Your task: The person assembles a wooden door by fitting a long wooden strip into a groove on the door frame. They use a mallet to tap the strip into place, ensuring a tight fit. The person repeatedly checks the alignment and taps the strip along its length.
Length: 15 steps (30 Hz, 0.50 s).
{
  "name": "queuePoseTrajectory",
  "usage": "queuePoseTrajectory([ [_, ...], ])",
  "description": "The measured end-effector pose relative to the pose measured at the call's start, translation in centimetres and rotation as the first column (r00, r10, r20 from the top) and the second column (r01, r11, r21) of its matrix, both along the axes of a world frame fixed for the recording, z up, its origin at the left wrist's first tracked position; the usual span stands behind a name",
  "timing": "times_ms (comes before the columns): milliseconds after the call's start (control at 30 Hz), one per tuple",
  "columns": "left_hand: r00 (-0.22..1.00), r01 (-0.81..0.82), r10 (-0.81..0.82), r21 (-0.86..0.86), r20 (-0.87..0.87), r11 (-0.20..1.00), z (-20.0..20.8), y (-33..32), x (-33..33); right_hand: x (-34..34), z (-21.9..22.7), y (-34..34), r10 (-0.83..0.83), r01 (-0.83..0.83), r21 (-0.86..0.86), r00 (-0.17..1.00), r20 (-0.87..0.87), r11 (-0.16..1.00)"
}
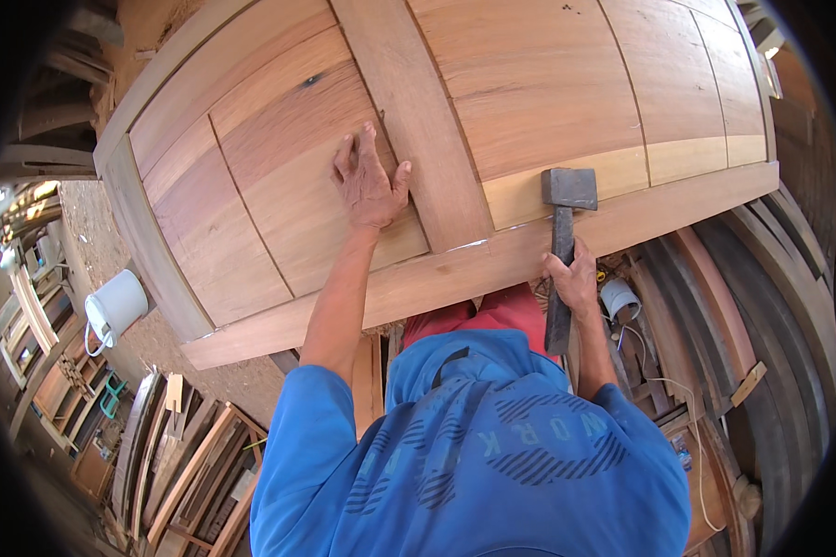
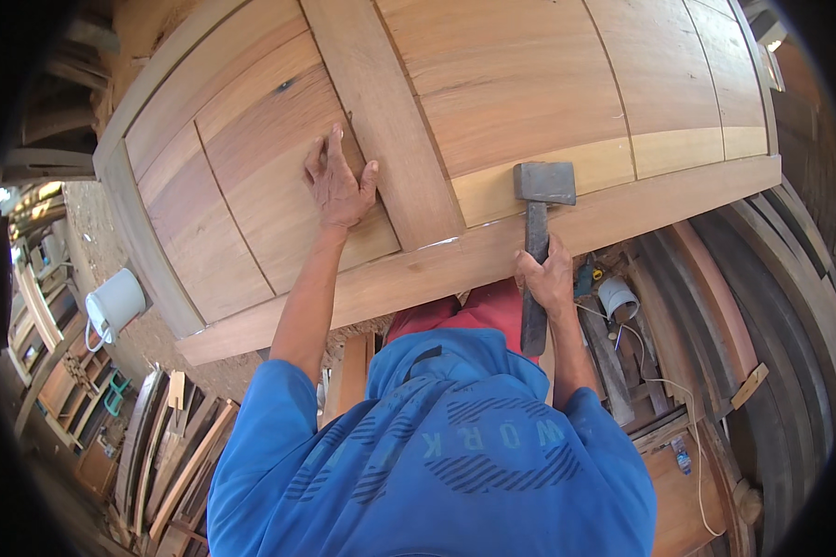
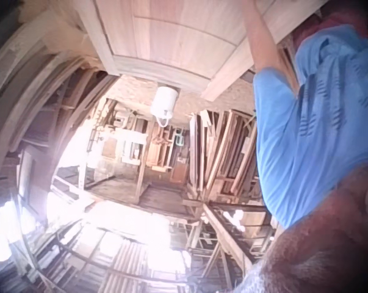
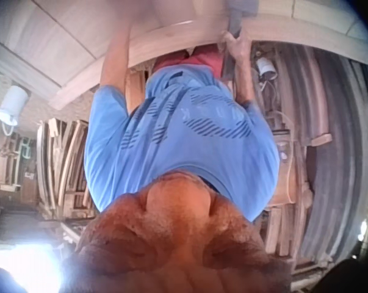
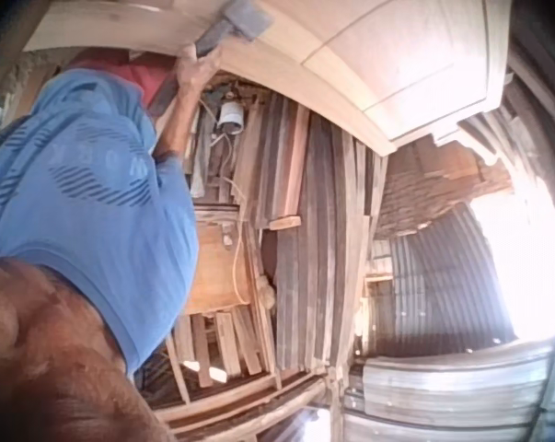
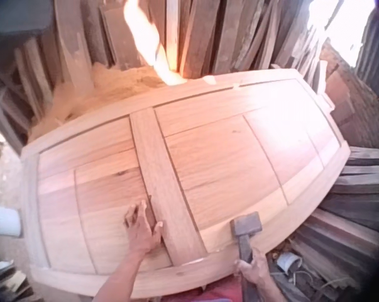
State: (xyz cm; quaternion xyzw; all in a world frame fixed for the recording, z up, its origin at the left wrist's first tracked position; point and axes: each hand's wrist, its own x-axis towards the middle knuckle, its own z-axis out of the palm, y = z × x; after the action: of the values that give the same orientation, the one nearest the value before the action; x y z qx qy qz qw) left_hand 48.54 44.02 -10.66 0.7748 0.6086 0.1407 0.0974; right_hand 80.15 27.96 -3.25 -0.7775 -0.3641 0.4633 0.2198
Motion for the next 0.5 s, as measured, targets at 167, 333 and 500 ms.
queuePoseTrajectory([
  [167, 0.999, 0.028, -0.028, -0.003, -0.032, 1.000, -0.1, 0.1, -0.1, 0.5, -0.2, 0.0, -0.056, 0.055, -0.043, 0.998, -0.033, 0.998],
  [333, 0.999, 0.033, -0.032, 0.014, -0.003, 0.999, -0.3, 0.2, 0.1, 0.9, -2.5, -0.8, -0.013, 0.014, -0.010, 0.994, 0.111, 1.000],
  [500, 1.000, 0.029, -0.029, 0.026, -0.011, 0.999, -0.2, 0.2, 0.1, 1.1, -2.3, -0.3, -0.035, 0.038, -0.037, 0.997, 0.071, 0.999],
])
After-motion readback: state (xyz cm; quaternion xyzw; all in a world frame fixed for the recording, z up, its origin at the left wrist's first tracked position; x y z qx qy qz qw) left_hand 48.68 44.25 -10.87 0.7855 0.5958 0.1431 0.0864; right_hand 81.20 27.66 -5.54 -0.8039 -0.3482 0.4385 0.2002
